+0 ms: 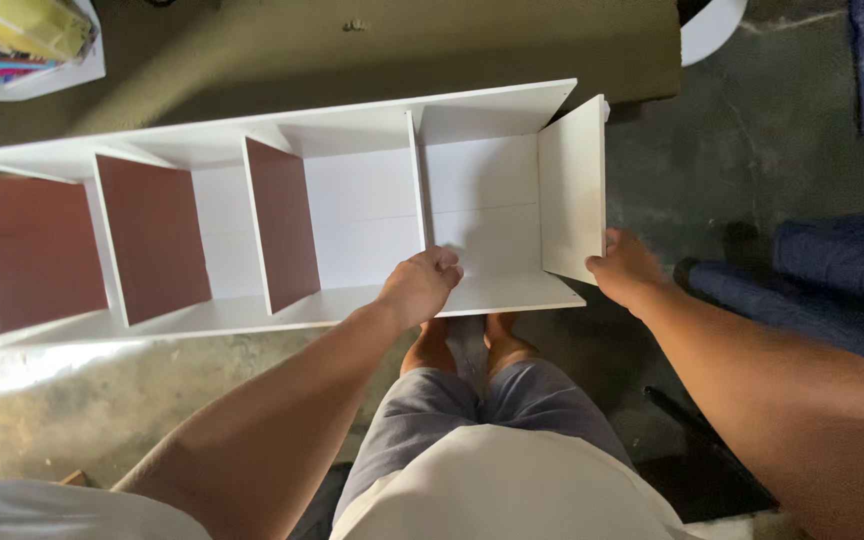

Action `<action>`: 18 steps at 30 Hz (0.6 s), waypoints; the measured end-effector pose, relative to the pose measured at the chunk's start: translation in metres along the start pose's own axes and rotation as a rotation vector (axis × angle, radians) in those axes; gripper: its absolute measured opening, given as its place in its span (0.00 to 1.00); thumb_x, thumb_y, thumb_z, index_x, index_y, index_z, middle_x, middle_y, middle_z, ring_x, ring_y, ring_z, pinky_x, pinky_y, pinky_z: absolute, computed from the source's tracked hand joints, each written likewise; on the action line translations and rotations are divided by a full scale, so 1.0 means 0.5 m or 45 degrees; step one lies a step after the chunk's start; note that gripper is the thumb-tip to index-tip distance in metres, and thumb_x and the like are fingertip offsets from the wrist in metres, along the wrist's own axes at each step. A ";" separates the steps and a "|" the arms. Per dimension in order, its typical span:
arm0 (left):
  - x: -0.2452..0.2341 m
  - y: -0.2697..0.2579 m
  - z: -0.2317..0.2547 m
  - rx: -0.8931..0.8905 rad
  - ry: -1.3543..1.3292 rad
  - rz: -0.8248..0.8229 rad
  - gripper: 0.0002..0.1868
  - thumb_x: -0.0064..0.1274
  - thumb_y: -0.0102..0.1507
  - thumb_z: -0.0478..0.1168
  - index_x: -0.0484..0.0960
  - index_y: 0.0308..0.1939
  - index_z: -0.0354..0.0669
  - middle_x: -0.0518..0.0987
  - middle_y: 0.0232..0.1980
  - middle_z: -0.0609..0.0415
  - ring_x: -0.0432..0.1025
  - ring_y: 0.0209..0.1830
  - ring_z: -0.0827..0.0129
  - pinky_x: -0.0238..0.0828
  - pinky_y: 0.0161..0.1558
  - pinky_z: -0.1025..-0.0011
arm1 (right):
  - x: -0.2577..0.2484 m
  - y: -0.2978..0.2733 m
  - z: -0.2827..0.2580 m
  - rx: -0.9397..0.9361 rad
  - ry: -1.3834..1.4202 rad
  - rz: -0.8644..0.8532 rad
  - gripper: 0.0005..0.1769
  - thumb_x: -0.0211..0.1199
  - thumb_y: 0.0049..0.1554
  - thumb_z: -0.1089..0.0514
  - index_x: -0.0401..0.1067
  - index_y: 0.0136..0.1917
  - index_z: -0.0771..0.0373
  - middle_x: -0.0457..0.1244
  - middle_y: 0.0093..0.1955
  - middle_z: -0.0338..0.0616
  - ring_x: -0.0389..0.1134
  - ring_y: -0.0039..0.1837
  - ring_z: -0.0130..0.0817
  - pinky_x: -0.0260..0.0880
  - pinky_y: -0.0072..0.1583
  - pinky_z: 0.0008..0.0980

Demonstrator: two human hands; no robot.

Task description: The person assembles a white modular shelf by inserting and adjusting white divider panels into the frame. They repeatedly fit, remove, and reposition the panels to align them within the compartments.

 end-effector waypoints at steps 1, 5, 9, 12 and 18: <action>-0.004 0.007 0.008 0.056 0.040 -0.003 0.25 0.44 0.69 0.53 0.73 0.68 0.48 0.78 0.64 0.48 0.72 0.65 0.57 0.67 0.66 0.61 | -0.001 -0.001 0.000 -0.006 -0.041 0.001 0.31 0.65 0.57 0.55 0.66 0.72 0.61 0.70 0.58 0.52 0.71 0.59 0.47 0.70 0.61 0.46; -0.019 0.034 0.030 0.209 0.094 0.023 0.25 0.46 0.67 0.52 0.75 0.65 0.46 0.80 0.62 0.49 0.74 0.63 0.56 0.70 0.63 0.60 | 0.000 0.001 -0.003 0.014 -0.103 -0.026 0.25 0.63 0.58 0.53 0.71 0.67 0.59 0.70 0.58 0.51 0.72 0.59 0.47 0.71 0.61 0.46; -0.012 0.087 0.049 0.220 0.171 0.026 0.26 0.47 0.67 0.53 0.75 0.65 0.46 0.80 0.62 0.48 0.74 0.62 0.54 0.70 0.63 0.60 | 0.002 0.008 0.007 0.096 -0.132 -0.033 0.23 0.65 0.58 0.49 0.76 0.62 0.64 0.72 0.57 0.54 0.75 0.57 0.48 0.74 0.60 0.43; 0.010 0.141 0.054 0.198 0.153 0.008 0.26 0.46 0.67 0.52 0.74 0.66 0.47 0.79 0.63 0.48 0.74 0.62 0.55 0.69 0.64 0.61 | -0.007 0.008 -0.003 -0.008 0.026 0.054 0.27 0.68 0.55 0.48 0.71 0.62 0.67 0.70 0.56 0.56 0.74 0.55 0.47 0.74 0.56 0.42; 0.077 0.296 0.058 0.352 0.313 0.139 0.27 0.48 0.66 0.50 0.72 0.68 0.44 0.68 0.75 0.47 0.60 0.75 0.53 0.58 0.73 0.61 | 0.011 0.035 -0.043 -0.008 0.101 -0.234 0.24 0.64 0.57 0.48 0.70 0.60 0.66 0.71 0.53 0.54 0.75 0.51 0.45 0.74 0.53 0.41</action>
Point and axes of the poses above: each hand's wrist, its own y-axis towards the middle knuckle, its own x-axis out of the palm, z = x × y, the point moved 7 cm from there along y, towards the middle knuckle
